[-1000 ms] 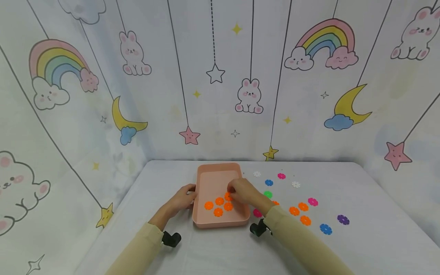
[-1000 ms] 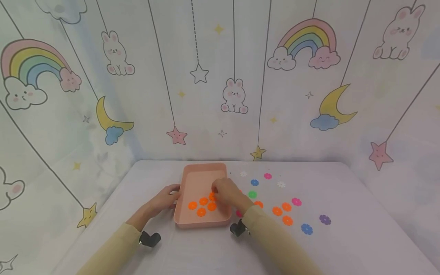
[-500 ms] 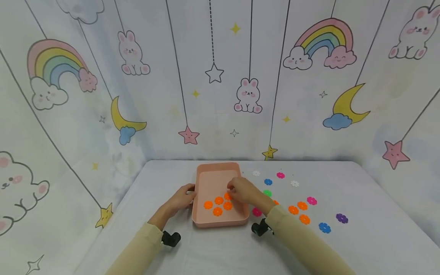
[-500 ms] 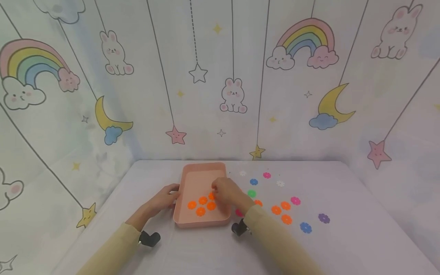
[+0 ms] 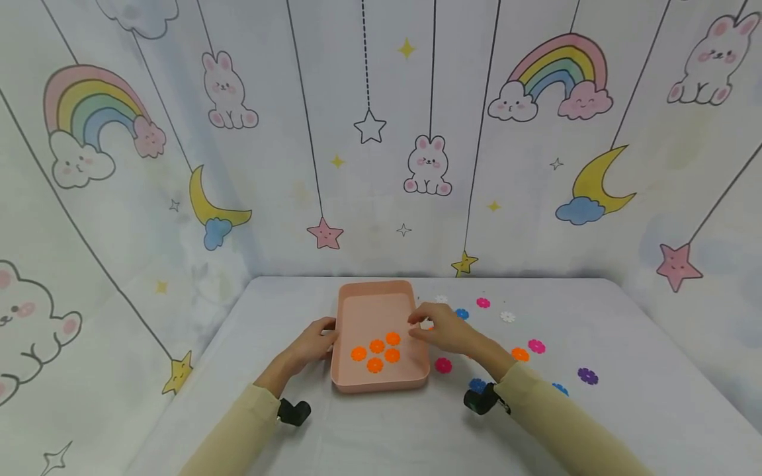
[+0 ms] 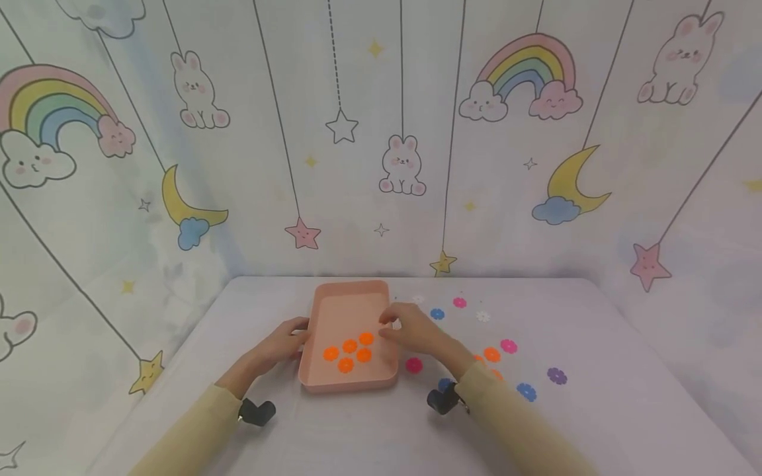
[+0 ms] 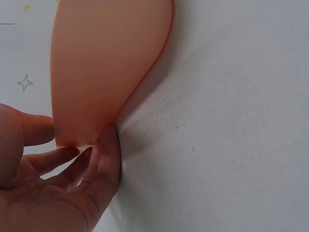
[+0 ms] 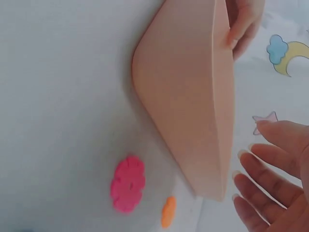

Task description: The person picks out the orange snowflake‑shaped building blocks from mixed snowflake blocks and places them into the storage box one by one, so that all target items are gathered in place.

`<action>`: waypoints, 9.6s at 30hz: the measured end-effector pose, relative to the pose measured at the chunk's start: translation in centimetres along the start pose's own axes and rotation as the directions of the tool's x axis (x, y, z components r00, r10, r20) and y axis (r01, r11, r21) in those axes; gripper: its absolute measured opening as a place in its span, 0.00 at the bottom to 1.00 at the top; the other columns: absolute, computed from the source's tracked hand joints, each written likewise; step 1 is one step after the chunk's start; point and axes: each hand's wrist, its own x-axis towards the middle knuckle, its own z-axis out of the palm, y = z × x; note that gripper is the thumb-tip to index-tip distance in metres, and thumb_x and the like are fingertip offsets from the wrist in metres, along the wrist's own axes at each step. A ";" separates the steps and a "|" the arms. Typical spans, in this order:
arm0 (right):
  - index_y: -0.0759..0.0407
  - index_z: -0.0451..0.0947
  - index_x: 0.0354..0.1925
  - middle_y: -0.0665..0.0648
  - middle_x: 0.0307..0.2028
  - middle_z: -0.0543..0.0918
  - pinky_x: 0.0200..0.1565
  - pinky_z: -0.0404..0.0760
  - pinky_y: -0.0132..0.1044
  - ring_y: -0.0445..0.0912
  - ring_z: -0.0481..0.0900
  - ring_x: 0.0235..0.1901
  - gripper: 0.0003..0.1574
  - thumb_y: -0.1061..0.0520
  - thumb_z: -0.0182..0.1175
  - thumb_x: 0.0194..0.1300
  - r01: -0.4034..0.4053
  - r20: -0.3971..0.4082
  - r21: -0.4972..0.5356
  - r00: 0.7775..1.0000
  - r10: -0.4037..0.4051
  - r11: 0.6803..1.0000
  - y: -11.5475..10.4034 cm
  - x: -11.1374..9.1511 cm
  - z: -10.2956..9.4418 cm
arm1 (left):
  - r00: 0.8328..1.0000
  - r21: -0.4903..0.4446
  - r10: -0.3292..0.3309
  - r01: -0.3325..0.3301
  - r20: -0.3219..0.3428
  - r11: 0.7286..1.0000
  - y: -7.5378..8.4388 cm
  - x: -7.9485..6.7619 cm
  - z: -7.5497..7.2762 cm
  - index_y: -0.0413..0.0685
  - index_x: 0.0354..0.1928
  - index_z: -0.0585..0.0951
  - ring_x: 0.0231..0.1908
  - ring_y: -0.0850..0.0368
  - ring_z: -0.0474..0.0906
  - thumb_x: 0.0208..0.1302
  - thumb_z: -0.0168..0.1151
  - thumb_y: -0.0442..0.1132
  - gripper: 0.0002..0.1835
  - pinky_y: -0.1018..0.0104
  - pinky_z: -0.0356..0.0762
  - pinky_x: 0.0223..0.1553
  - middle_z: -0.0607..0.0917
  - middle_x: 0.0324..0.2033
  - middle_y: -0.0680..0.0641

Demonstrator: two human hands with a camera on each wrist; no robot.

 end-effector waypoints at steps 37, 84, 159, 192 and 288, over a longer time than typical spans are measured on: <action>0.65 0.82 0.49 0.52 0.38 0.83 0.35 0.80 0.31 0.46 0.76 0.39 0.18 0.57 0.71 0.65 -0.214 -0.068 -0.160 0.976 0.205 0.964 7.8 -11.3 -9.3 | 1.000 -0.028 0.001 -0.001 0.004 1.000 -0.7 0.5 0.3 0.36 0.72 0.67 0.55 0.46 0.78 0.79 0.50 0.39 0.25 0.53 0.84 0.52 0.72 0.68 0.36; 0.65 0.80 0.41 0.53 0.33 0.80 0.37 0.81 0.35 0.47 0.76 0.35 0.16 0.55 0.72 0.61 -0.411 -0.054 -0.108 0.911 0.408 0.905 11.6 -13.6 -8.0 | 1.000 -0.039 -0.010 0.010 0.002 0.999 -0.2 0.2 0.2 0.36 0.73 0.67 0.56 0.46 0.78 0.78 0.50 0.39 0.26 0.54 0.85 0.52 0.71 0.69 0.36; 0.65 0.84 0.42 0.59 0.36 0.86 0.37 0.82 0.34 0.47 0.79 0.34 0.06 0.62 0.63 0.70 -0.138 -0.001 0.060 0.990 0.139 0.989 0.6 -2.8 -4.6 | 1.000 -0.009 -0.021 0.021 -0.009 1.000 0.2 -0.2 0.1 0.38 0.73 0.68 0.55 0.45 0.77 0.79 0.50 0.39 0.25 0.52 0.83 0.54 0.71 0.69 0.37; 0.60 0.86 0.36 0.51 0.34 0.86 0.38 0.81 0.37 0.46 0.79 0.34 0.03 0.62 0.66 0.66 -0.216 0.144 0.059 0.968 0.206 0.975 -1.5 7.1 0.3 | 0.999 0.006 -0.033 0.033 -0.005 0.999 -0.3 0.6 0.0 0.38 0.73 0.68 0.56 0.45 0.76 0.79 0.50 0.41 0.26 0.53 0.83 0.54 0.71 0.69 0.37; 0.60 0.80 0.51 0.54 0.43 0.83 0.41 0.82 0.32 0.47 0.77 0.43 0.18 0.54 0.70 0.65 -0.104 0.109 -0.093 0.988 0.114 0.990 3.7 -8.3 -8.5 | 0.999 -0.019 -0.016 0.016 0.028 1.000 0.0 0.2 -0.1 0.36 0.71 0.69 0.54 0.46 0.78 0.78 0.49 0.38 0.24 0.53 0.84 0.52 0.71 0.69 0.36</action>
